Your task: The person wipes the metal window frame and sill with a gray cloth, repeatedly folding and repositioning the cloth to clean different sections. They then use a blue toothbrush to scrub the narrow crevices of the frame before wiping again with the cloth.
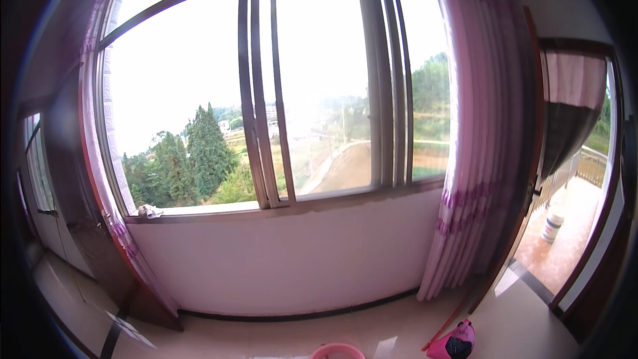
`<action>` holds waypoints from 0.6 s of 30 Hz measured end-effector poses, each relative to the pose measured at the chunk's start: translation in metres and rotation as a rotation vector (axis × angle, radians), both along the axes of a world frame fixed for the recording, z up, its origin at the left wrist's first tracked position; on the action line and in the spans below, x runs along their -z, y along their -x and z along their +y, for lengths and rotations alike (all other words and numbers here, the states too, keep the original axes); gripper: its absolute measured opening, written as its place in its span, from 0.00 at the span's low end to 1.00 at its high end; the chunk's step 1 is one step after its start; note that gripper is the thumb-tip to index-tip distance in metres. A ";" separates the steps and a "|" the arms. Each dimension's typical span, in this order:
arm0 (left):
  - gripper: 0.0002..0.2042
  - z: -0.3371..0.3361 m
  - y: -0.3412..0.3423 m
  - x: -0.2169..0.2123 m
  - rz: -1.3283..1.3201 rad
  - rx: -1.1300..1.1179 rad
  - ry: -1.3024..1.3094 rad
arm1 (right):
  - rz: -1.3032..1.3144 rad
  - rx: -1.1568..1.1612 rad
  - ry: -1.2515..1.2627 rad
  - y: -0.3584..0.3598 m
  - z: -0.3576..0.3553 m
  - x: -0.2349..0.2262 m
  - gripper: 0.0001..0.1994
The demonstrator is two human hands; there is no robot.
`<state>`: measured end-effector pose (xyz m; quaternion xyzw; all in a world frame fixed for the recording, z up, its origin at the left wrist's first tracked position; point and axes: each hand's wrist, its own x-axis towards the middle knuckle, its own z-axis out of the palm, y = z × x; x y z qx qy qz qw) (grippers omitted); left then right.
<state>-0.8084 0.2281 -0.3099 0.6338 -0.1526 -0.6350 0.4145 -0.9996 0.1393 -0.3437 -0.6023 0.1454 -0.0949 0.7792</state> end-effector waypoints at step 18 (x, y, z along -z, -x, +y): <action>0.15 0.136 -0.414 -0.194 -0.293 -0.306 0.247 | -0.058 -0.280 0.231 -0.416 0.042 -0.226 0.22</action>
